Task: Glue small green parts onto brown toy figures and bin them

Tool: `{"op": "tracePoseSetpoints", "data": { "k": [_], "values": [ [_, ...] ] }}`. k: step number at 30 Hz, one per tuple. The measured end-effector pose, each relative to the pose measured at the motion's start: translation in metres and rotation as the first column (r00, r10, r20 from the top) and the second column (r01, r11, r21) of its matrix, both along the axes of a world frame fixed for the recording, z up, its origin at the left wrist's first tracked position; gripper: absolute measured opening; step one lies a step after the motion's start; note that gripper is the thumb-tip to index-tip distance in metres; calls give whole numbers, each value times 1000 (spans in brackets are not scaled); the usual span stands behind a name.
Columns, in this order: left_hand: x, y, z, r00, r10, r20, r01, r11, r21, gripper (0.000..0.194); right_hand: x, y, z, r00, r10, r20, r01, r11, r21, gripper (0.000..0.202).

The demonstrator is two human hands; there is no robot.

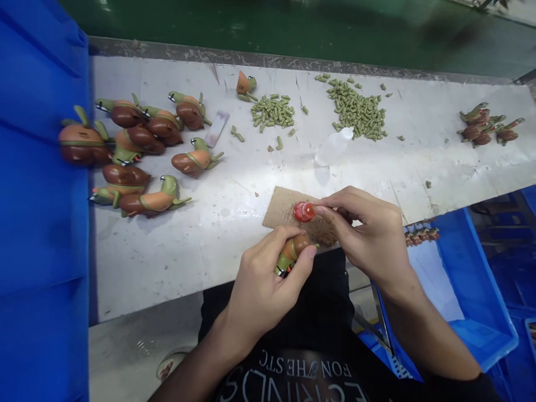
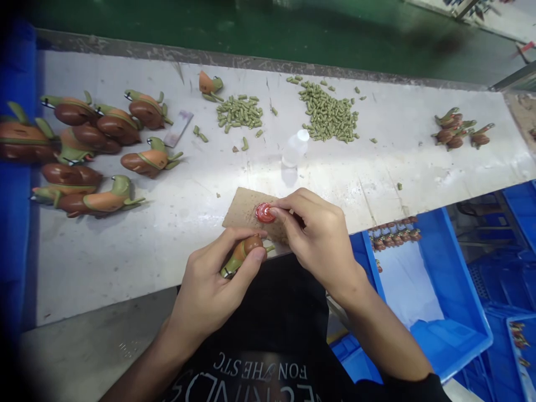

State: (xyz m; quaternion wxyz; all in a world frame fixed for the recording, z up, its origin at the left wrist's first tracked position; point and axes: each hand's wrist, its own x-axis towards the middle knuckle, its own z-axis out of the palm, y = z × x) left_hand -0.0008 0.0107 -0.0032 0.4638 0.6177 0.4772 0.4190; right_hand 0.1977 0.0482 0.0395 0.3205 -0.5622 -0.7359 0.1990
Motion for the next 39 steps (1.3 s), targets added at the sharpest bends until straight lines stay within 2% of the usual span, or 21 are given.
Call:
{"op": "tracePoseSetpoints", "data": {
  "k": [7, 10, 12, 14, 16, 18, 25, 35, 37, 39],
  "values": [
    [-3, -1, -4, 995, 15, 94, -12, 999, -41, 7, 1, -3, -4, 994, -54, -97, 50, 998, -44, 11],
    [-7, -2, -5, 989, 18, 150, -4, 996, -90, 9, -2, -7, -4, 975, -107, -195, 88, 991, -103, 10],
    [-9, -2, -5, 984, 16, 177, 6, 992, -126, 13, -5, -11, -3, 924, -186, -334, 126, 973, -194, 8],
    [-11, -1, -6, 978, 18, 207, 14, 989, -150, 17, -8, -14, -3, 833, -279, -479, 140, 942, -306, 8],
    [-12, 0, -5, 971, 11, 238, 27, 987, -156, 18, -10, -17, -2, 752, -339, -566, 112, 911, -398, 14],
    [-13, 0, -5, 963, 1, 270, 39, 989, -145, 16, -11, -19, -2, 708, -362, -606, 58, 885, -461, 19],
    [-12, -1, -3, 949, -26, 313, 79, 984, -158, 14, -20, -25, -8, 613, -377, -694, -43, 862, -506, 6],
    [-14, 0, -5, 956, -32, 292, 77, 987, -144, 14, -23, -29, -19, 571, -399, -717, -31, 863, -504, 5],
    [-14, 0, -5, 955, -38, 295, 83, 986, -142, 12, -22, -30, -19, 594, -388, -704, -17, 870, -494, 6],
    [-14, 0, -6, 957, -38, 286, 80, 987, -136, 11, -21, -30, -16, 664, -357, -657, 36, 893, -448, 4]
  ]
}}
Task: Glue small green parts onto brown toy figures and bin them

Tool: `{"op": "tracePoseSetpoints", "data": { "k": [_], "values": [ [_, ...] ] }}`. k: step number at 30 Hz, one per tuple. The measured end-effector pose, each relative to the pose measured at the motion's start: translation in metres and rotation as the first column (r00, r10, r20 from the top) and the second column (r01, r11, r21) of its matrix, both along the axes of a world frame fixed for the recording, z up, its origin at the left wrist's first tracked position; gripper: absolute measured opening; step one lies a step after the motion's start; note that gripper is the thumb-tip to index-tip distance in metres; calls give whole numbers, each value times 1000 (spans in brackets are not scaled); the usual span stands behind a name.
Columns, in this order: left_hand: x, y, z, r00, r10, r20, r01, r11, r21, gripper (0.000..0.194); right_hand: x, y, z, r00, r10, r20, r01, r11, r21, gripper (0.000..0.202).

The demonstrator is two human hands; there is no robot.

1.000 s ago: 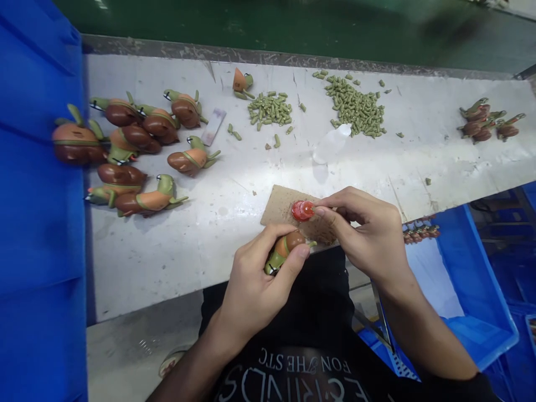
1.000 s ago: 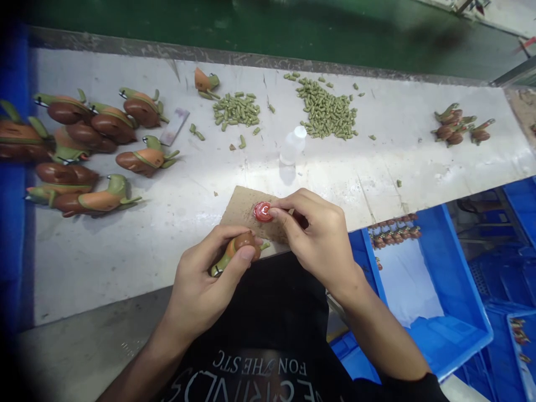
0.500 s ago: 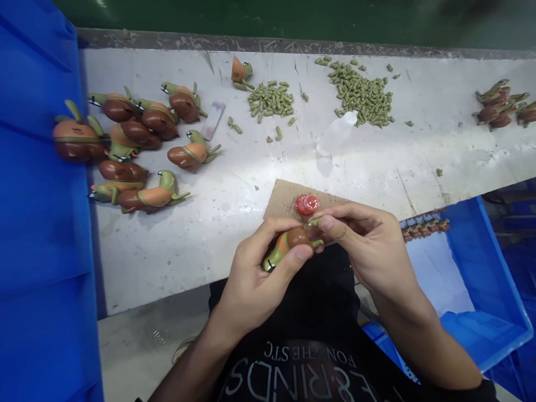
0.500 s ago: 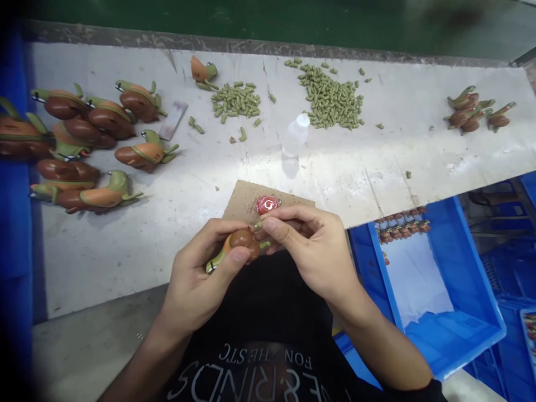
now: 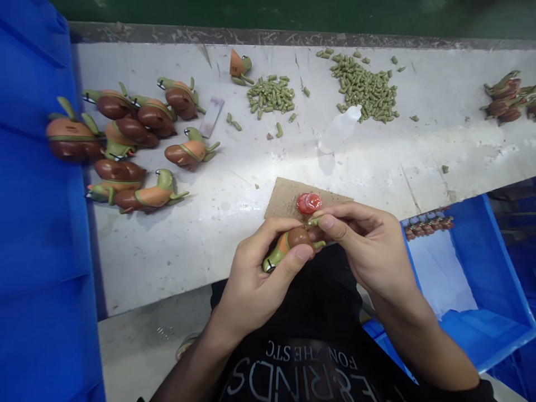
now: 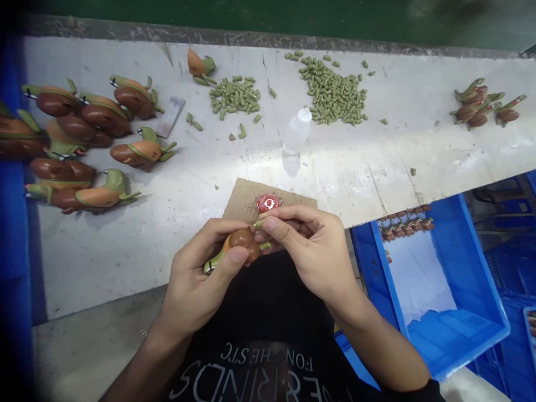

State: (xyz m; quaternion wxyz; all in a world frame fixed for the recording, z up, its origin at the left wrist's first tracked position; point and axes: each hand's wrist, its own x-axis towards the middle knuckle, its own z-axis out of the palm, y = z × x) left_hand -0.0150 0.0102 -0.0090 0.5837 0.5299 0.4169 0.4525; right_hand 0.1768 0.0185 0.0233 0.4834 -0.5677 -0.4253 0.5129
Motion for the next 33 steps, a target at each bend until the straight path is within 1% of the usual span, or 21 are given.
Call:
{"op": "tracePoseSetpoints", "data": {
  "k": [2, 3, 4, 5, 7, 8, 9, 11, 15, 19, 26, 30, 33],
  "values": [
    [0, 0, -1, 1000, 4, -26, -4, 1000, 11, 10, 3, 2, 4, 977, -47, 208, 18, 990, 137, 3],
    [1, 0, -1, 999, 8, -45, -7, 1000, 23, 10, 6, 4, 6, 939, -84, 333, 7, 974, 226, 7],
    [1, 0, -1, 998, 12, -69, -10, 999, 41, 9, 8, 6, 8, 886, -118, 449, -31, 950, 311, 12],
    [2, 0, -2, 995, 16, -95, -10, 998, 62, 8, 11, 9, 10, 826, -135, 548, -96, 923, 372, 14],
    [3, 0, -2, 989, 29, -143, -14, 995, 102, 8, 17, 15, 11, 725, -112, 680, -245, 880, 407, 18],
    [4, 1, -2, 987, 34, -159, -16, 993, 116, 8, 19, 19, 10, 694, -88, 714, -304, 864, 402, 19],
    [4, 1, -2, 985, 39, -168, -18, 992, 124, 8, 21, 21, 10, 675, -68, 735, -345, 851, 396, 20],
    [5, 2, -2, 985, 41, -170, -18, 991, 133, 8, 23, 26, 9, 659, -48, 751, -386, 834, 393, 21],
    [5, 3, -1, 986, 41, -164, -17, 989, 145, 8, 23, 28, 10, 648, -28, 761, -422, 819, 390, 20],
    [5, 2, -2, 985, 40, -168, -16, 990, 139, 8, 23, 27, 11, 624, 0, 781, -452, 815, 362, 18],
    [5, 1, -1, 986, 36, -161, -16, 992, 124, 9, 27, 25, 14, 581, -11, 814, -469, 813, 346, 26],
    [4, 1, 0, 986, 35, -165, -14, 992, 126, 8, 30, 24, 17, 526, -24, 850, -500, 799, 332, 24],
    [4, 1, 0, 986, 35, -164, -15, 992, 121, 9, 31, 23, 18, 488, -30, 873, -536, 779, 326, 22]
  ]
}}
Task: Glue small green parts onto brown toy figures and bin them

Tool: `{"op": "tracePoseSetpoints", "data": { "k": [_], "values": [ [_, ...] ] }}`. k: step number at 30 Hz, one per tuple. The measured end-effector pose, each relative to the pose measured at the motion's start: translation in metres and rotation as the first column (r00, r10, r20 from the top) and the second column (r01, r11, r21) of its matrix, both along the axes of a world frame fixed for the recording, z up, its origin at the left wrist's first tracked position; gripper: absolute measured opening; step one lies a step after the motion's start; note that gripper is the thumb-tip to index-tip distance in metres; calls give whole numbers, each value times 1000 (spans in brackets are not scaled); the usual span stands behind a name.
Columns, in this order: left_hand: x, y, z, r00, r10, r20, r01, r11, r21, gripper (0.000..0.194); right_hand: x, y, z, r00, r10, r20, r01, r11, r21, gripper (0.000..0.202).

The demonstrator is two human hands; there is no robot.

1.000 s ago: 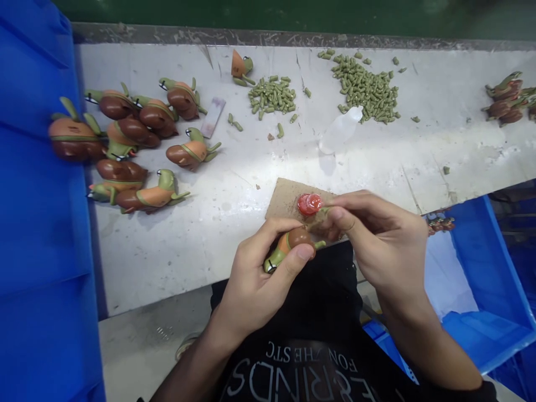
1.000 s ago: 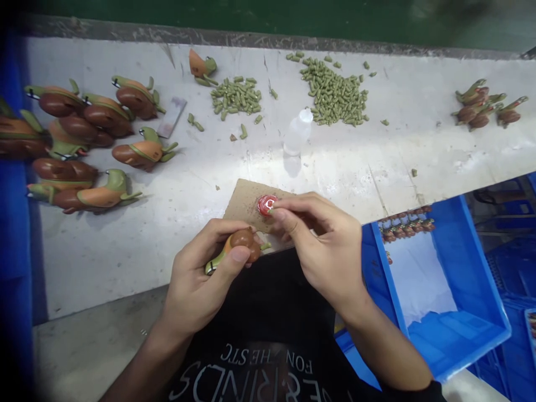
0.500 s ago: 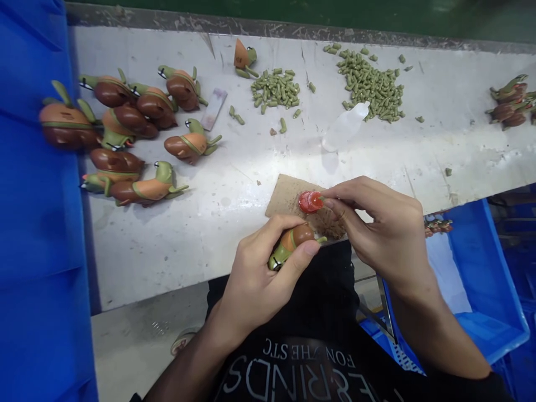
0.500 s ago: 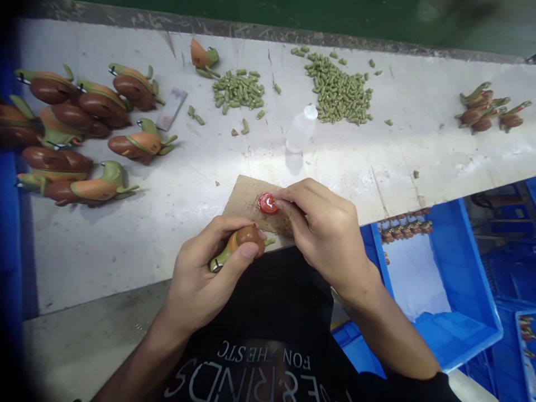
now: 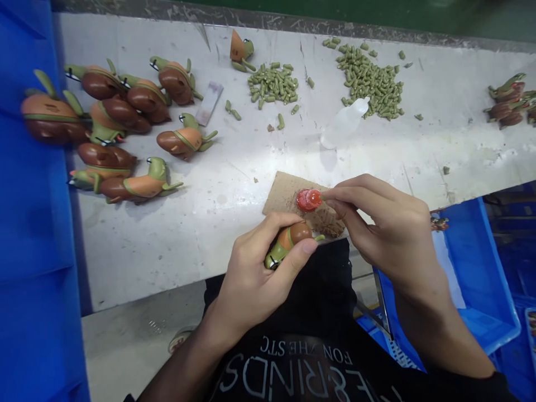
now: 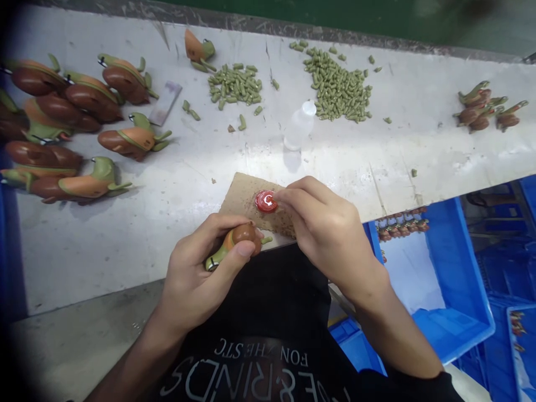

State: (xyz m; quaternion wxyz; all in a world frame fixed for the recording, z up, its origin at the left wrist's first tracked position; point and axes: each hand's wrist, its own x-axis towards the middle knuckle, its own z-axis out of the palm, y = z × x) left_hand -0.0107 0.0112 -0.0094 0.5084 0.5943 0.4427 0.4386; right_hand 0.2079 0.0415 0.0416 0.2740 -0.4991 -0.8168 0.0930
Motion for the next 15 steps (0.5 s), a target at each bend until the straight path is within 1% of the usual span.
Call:
{"op": "tracePoseSetpoints", "data": {
  "k": [4, 7, 9, 10, 11, 12, 13, 15],
  "values": [
    [1, 0, -1, 1000, 3, 13, -3, 1000, -7, 9, 2, -1, -1, 1000, 0, 19, -1, 1000, 27, 20],
    [0, 1, -1, 999, 7, 33, -6, 1000, -20, 10, 2, -2, -2, 1000, -6, 8, 6, 1000, 29, 24],
    [0, 1, 0, 999, 12, 51, -10, 999, -34, 9, 0, -4, -2, 998, -31, -53, 30, 1000, -2, 25],
    [-1, 1, 0, 998, 14, 59, -12, 999, -42, 9, -2, -5, -2, 990, -75, -122, 71, 997, -39, 24],
    [-1, 1, 0, 998, 15, 66, -12, 999, -50, 10, -4, -7, -1, 966, -140, -217, 120, 988, -102, 21],
    [-1, 1, 1, 997, 13, 72, -9, 998, -56, 9, -7, -9, -1, 922, -216, -322, 160, 968, -191, 18],
    [-2, 1, 1, 997, 8, 79, -3, 998, -63, 9, -9, -10, 0, 859, -291, -421, 175, 940, -292, 15],
    [-2, 2, 2, 995, -1, 95, 8, 997, -78, 9, -14, -14, 0, 731, -394, -557, 114, 876, -469, 11]
  ]
}}
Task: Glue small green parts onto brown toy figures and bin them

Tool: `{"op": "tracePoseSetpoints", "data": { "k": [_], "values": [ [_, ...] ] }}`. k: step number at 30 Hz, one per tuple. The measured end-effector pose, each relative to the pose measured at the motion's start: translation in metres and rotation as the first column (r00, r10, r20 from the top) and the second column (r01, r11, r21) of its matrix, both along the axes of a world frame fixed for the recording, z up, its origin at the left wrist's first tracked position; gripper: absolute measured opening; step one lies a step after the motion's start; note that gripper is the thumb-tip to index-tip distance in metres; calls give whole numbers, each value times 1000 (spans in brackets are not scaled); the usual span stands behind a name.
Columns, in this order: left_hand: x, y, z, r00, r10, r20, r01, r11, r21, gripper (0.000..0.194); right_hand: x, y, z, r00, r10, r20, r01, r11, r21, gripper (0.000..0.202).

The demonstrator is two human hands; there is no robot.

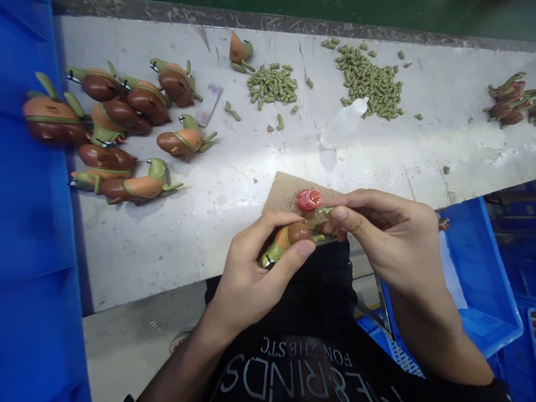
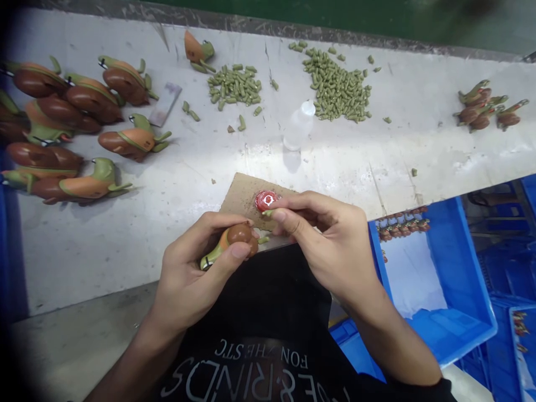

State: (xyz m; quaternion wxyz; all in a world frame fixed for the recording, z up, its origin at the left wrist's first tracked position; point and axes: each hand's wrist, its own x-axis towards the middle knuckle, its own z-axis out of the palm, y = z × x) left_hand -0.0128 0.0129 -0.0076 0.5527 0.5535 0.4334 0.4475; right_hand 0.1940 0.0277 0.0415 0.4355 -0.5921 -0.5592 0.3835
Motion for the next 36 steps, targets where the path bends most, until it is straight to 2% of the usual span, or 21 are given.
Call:
{"op": "tracePoseSetpoints", "data": {
  "k": [3, 7, 21, 30, 36],
  "values": [
    [0, 0, 1, 1000, -5, 20, 5, 1000, -14, 10, -5, -3, -2, 982, 23, -187, -47, 991, -128, 8],
    [-1, 0, 2, 1000, 5, 5, -5, 1000, -8, 12, -8, -5, -4, 972, -4, -235, -40, 983, -180, 4],
    [-2, 1, 3, 1000, -11, -9, 11, 1000, 10, 9, -10, -5, -5, 985, 7, -172, -34, 987, -156, 3],
    [-2, 0, 0, 997, -16, -75, 22, 998, 67, 10, -11, -8, -2, 993, 101, 59, -100, 995, -16, 14],
    [-5, 3, -2, 991, -28, -130, 46, 990, 136, 12, -13, -9, -8, 988, 153, 12, -153, 988, 3, 14]
  ]
}}
